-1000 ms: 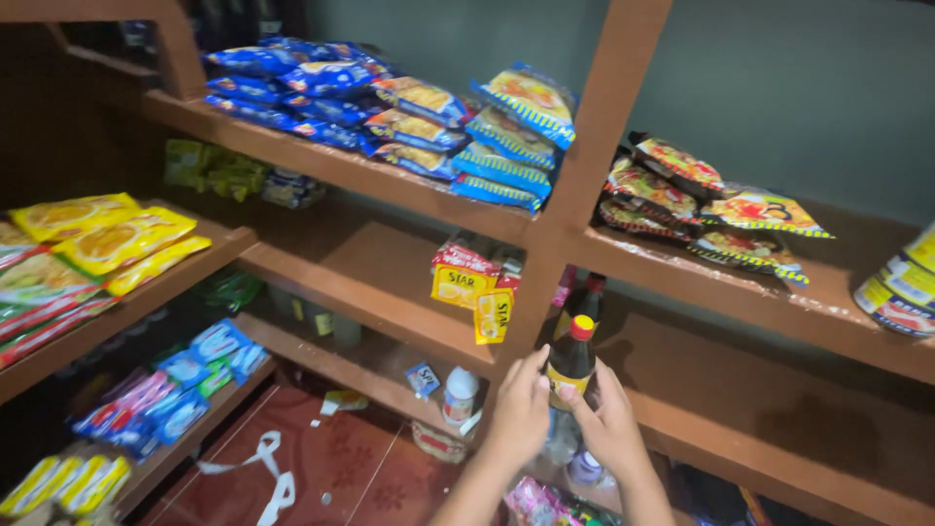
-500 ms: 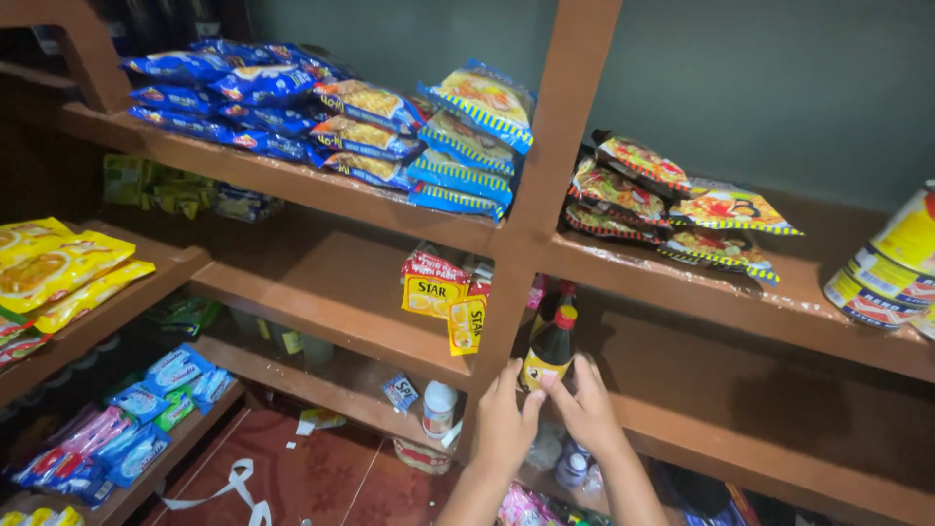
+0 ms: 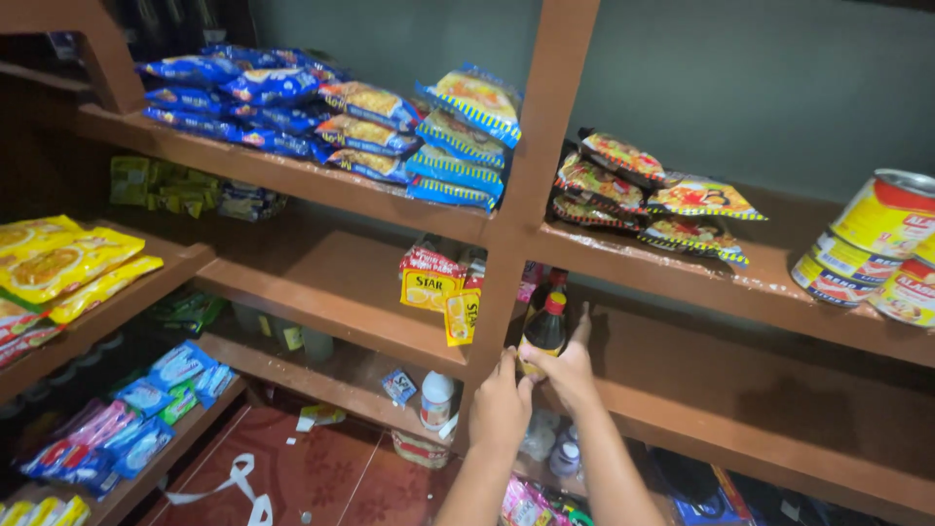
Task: Organizing and stocking instant noodles and soy sauce bottles on grocery shelves.
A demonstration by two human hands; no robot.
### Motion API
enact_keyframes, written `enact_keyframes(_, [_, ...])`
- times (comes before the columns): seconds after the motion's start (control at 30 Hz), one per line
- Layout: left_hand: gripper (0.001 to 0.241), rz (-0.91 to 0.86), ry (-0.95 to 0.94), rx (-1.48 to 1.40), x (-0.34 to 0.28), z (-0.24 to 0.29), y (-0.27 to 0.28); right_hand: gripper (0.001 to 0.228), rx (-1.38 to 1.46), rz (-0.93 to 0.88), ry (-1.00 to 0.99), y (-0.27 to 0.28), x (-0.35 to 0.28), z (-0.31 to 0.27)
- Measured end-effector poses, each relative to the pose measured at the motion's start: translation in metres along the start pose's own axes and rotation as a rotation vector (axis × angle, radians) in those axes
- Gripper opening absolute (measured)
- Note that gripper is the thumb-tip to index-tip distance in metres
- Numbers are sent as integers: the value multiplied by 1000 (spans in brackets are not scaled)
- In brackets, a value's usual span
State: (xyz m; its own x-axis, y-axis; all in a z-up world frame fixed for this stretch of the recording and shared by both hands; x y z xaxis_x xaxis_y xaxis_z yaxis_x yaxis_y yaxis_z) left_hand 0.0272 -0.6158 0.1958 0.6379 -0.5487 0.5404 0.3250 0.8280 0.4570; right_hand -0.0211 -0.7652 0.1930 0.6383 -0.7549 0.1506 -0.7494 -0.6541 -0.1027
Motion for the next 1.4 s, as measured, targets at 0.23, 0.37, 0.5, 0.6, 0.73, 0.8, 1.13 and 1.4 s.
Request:
enact_keyframes(0.23, [54, -139, 125, 65, 4, 7, 5, 137, -23, 69, 22, -17, -4, -21])
enact_keyframes(0.37, [52, -132, 103, 115, 2, 8, 1, 86, -3, 23, -90, -5, 6, 12])
enact_keyframes(0.5, [50, -181, 135, 169, 4, 10, -1, 32, -56, -31, -174, -7, 11, 13])
enact_keyframes(0.6, [51, -184, 142, 173, 1, 11, 0, 34, -4, -88, -168, 3, 29, 44])
enact_keyframes(0.73, [56, -153, 127, 156, 2, 16, 10, 50, 32, -91, -191, -10, 1, 3])
enact_keyframes(0.8, [67, -146, 99, 148, 0, 15, 9, 93, -40, -67, -80, -6, 1, 0])
enact_keyframes(1.13, [63, -20, 3, 85, -18, -13, -25, 36, -249, -53, -185, -5, 7, 7])
enact_keyframes(1.4, [76, 71, -91, -41, -25, 0, -25, 32, -169, -106, -161, -17, -1, -3])
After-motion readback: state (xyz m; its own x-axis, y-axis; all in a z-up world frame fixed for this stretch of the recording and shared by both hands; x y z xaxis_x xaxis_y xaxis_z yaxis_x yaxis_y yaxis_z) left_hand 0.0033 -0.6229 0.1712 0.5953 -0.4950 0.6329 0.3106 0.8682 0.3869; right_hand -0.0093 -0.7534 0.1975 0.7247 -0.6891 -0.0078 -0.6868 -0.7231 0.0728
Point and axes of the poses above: each hand's wrist, its own x-axis towards the middle knuckle, its own y-axis out of the back of the hand, z = x × y, the point moved 6 cm from there along x, towards the middle knuckle, and after that the axes turned 10 degrees about -y, right-handed, at the moved point
